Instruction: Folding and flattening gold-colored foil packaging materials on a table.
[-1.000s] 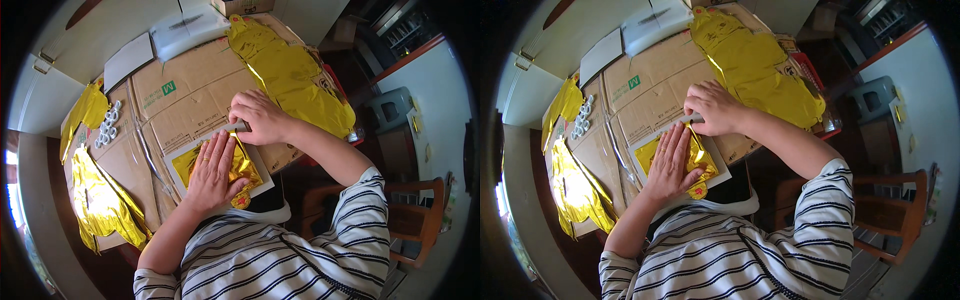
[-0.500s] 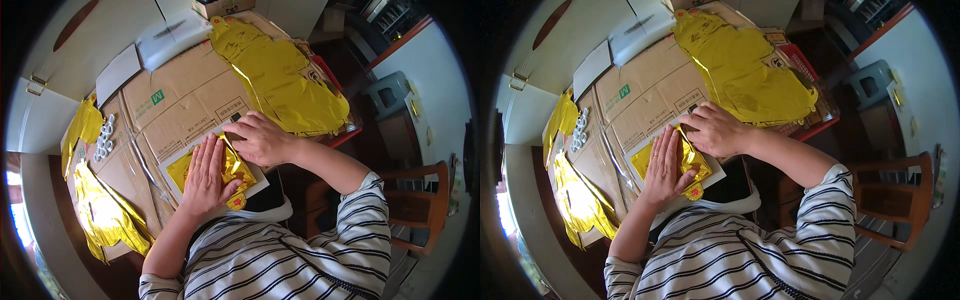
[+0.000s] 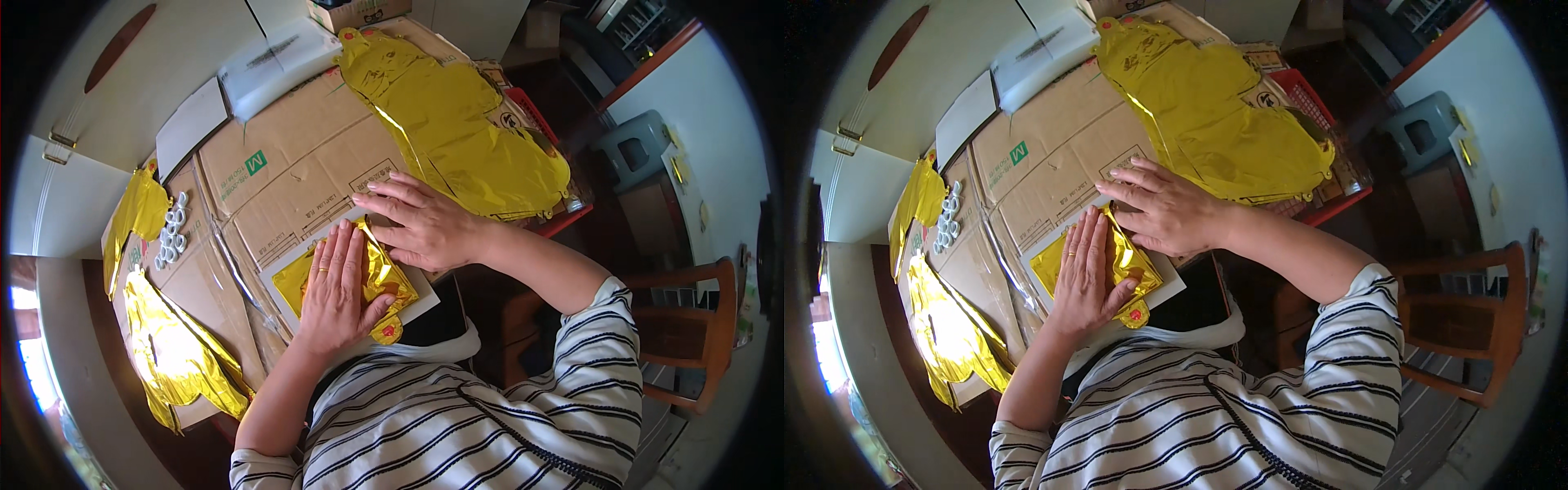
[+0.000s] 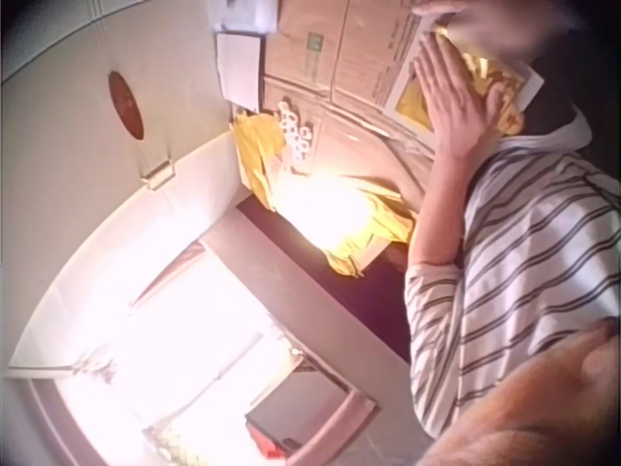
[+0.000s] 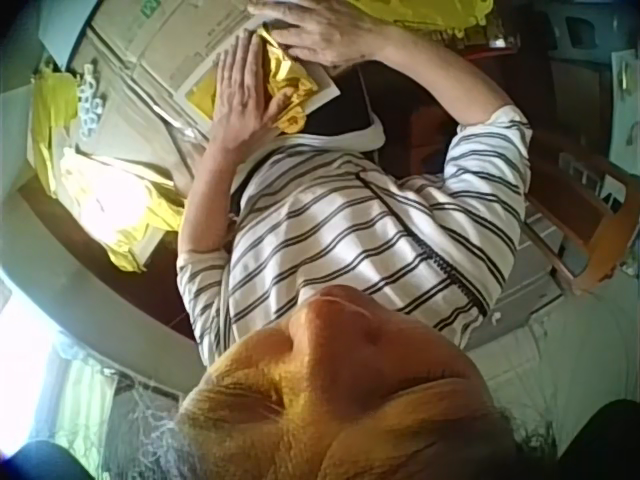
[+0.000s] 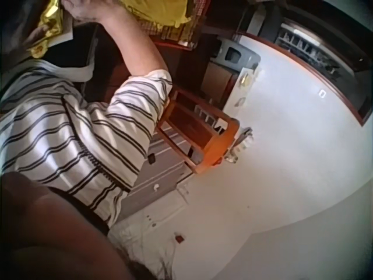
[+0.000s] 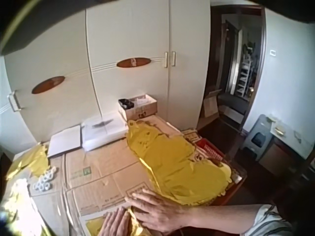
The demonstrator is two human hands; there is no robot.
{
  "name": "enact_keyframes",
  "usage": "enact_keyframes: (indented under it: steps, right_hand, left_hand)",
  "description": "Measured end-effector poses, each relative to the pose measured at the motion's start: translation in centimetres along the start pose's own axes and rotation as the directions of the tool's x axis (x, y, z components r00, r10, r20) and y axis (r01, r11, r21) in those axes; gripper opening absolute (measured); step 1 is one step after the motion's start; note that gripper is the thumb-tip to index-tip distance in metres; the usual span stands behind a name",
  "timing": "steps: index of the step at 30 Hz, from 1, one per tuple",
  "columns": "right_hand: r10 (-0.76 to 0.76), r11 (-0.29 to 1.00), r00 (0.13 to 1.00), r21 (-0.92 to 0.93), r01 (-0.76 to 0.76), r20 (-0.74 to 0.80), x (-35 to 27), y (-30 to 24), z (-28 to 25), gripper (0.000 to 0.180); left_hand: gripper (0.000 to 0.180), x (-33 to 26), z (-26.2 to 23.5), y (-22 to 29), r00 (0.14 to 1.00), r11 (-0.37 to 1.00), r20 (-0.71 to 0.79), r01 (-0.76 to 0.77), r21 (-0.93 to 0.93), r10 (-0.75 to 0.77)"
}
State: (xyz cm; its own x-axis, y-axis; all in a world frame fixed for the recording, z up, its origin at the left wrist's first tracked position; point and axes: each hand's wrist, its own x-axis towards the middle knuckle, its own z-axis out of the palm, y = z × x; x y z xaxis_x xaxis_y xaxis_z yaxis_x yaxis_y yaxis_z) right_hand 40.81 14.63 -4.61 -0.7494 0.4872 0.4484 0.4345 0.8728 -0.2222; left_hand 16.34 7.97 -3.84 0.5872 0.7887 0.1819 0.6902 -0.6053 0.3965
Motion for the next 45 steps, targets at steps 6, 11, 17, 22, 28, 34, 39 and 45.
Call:
enact_keyframes:
  steps: [6, 11, 17, 22, 28, 34, 39, 45]
  right_hand:
    - [0.000, 0.999, 1.000, -0.041, 0.001, 0.029, 0.0, 0.1, 0.5, 0.031]
    - [-0.044, 0.998, 0.999, -0.053, 0.045, 0.025, 0.0, 0.0, 0.5, 0.029]
    - [-0.011, 0.999, 0.997, -0.031, 0.013, 0.079, -0.1, 0.1, 0.1, 0.029]
    - [0.051, 0.998, 0.988, -0.045, -0.045, 0.143, 0.3, 0.5, 0.2, 0.033]
    - [0.052, 0.999, 0.981, -0.006, -0.052, 0.187, 0.5, 0.8, -0.2, 0.035]
    - [0.009, 0.982, 0.994, 0.186, 0.012, -0.113, 0.1, 2.7, -0.8, 0.025]
    - [0.031, 0.988, 0.990, 0.154, -0.010, -0.137, 1.6, 4.0, -1.0, 0.020]
    - [-0.085, 0.985, 0.991, 0.139, 0.099, -0.102, 4.1, 4.2, 0.5, 0.016]
  left_hand:
    - [0.096, 0.0, 0.0, 0.0, 1.000, 1.000, 0.017, 0.008, 0.005, -0.008]
    - [0.096, -0.1, 0.1, -0.1, 1.000, 1.000, 0.018, 0.012, 0.004, -0.012]
    - [0.093, 0.1, -0.4, 0.3, 0.999, 1.000, 0.048, 0.009, 0.014, -0.010]
    - [0.095, 0.0, -0.2, 0.1, 0.999, 0.999, 0.032, 0.008, 0.031, -0.009]
    - [0.094, 0.1, -0.1, 0.3, 0.999, 0.996, 0.038, 0.005, 0.085, -0.008]
    - [0.095, 0.1, -0.1, 0.3, 1.000, 0.995, 0.021, -0.002, 0.098, 0.000]
    - [0.096, 0.1, -0.3, 0.4, 0.999, 0.996, 0.029, 0.011, 0.089, -0.014]
    - [0.096, 0.0, -0.2, 0.4, 1.000, 0.996, 0.023, 0.005, 0.086, -0.007]
